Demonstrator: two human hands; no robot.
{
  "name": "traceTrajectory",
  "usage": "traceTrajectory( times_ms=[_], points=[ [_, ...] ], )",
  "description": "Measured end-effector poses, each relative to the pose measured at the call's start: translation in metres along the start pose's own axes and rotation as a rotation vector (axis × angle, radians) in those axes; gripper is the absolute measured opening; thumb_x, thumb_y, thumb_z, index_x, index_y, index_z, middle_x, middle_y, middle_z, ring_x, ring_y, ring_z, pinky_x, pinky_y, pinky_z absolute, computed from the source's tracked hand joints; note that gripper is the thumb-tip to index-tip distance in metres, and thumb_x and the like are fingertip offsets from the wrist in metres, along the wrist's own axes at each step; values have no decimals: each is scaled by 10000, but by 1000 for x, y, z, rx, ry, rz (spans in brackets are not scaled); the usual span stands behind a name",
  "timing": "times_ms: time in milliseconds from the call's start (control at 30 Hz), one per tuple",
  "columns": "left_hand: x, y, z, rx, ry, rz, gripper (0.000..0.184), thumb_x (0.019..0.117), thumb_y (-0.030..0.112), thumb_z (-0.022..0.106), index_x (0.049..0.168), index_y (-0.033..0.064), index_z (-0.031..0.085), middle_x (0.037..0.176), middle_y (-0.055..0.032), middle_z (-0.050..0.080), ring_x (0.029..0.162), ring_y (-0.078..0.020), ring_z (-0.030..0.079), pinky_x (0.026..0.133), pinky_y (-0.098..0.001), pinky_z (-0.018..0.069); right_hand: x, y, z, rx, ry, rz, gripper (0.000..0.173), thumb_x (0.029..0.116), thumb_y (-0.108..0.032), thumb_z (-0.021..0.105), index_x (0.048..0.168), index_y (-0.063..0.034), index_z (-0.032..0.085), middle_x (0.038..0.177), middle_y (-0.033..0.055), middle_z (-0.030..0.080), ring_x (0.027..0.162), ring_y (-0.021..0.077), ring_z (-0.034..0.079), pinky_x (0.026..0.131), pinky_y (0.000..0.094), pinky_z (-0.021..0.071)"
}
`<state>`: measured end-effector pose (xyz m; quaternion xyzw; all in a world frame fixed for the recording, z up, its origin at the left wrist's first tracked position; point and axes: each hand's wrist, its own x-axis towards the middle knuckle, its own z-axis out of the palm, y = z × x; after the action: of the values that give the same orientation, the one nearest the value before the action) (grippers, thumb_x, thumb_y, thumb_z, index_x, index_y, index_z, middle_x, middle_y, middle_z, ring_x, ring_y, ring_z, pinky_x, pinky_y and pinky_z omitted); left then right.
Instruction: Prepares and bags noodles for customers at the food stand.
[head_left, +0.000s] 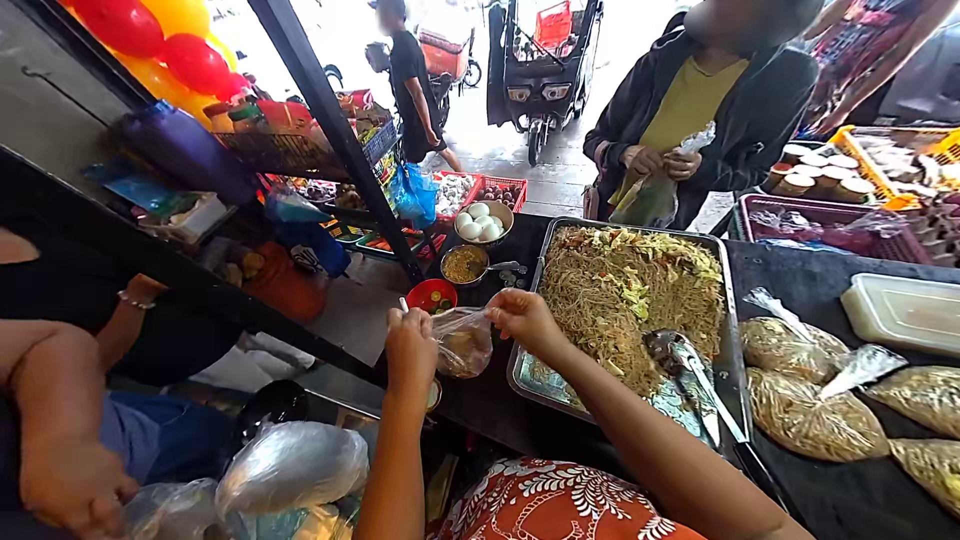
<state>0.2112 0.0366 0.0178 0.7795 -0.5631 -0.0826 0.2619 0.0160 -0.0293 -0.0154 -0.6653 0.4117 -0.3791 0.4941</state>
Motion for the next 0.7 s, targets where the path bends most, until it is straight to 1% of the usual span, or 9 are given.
traceTrajectory(
  times_ms=[133,200,300,367,467,500,567,667,700],
  points=[
    [1,-28,-12,-395,228,93,230,1008,166,600,1133,10,713,1189,-202,613,784,-211,676,683,-370,606,3,3,-22,383,57,26,102,929,-10,676,1032,-10,674,1019,101,707,810,187,707,749,374,628],
    [-9,-43,-21,-571,198,22,295,1021,189,556,1238,16,657,1210,-174,597,709,-169,642,594,-329,583,4,17,-29,448,9,78,355,902,-91,714,1240,-68,608,1227,112,658,914,220,698,760,392,613],
    [-17,-49,-25,-670,-16,-97,426,949,111,533,1360,0,538,1217,-149,609,676,-120,603,551,-268,514,15,32,-28,314,-203,224,900,840,-299,799,1581,-179,301,1459,112,537,1072,223,649,769,385,568],
    [-10,-43,-17,-591,-141,-69,621,886,93,609,1475,11,429,1356,-166,591,736,-142,633,599,-311,528,24,28,-15,213,-291,248,876,824,-299,841,1547,-125,378,1304,121,633,935,161,646,717,326,543],
    [18,-27,1,-427,-260,-4,843,870,144,742,1568,34,282,1403,-230,554,995,-269,694,850,-449,590,35,5,7,158,-241,288,273,916,-112,755,1135,28,671,875,91,666,665,107,581,650,282,520],
    [28,-22,5,-390,-271,12,739,896,139,741,1519,6,367,1315,-243,607,1043,-303,685,915,-485,570,39,0,12,181,-219,298,206,941,-79,719,1090,49,653,830,95,652,647,115,597,657,286,545],
    [42,-11,9,-327,-236,63,277,962,99,657,1207,-30,645,1085,-194,695,971,-285,685,899,-496,552,46,-5,17,231,-214,276,279,920,2,714,1163,53,587,919,142,666,701,165,655,695,328,588],
    [42,8,5,-309,-183,218,115,986,90,631,1023,18,713,975,-123,712,889,-220,685,849,-462,562,49,-5,23,188,-341,146,587,829,55,753,1377,-5,551,1122,184,670,913,219,681,840,399,589],
    [37,10,5,-345,-154,280,100,978,86,645,1020,37,722,985,-95,717,885,-188,688,842,-428,575,50,-7,26,134,-335,100,473,828,51,753,1284,10,632,1075,174,697,901,212,683,836,410,586]
  ],
)
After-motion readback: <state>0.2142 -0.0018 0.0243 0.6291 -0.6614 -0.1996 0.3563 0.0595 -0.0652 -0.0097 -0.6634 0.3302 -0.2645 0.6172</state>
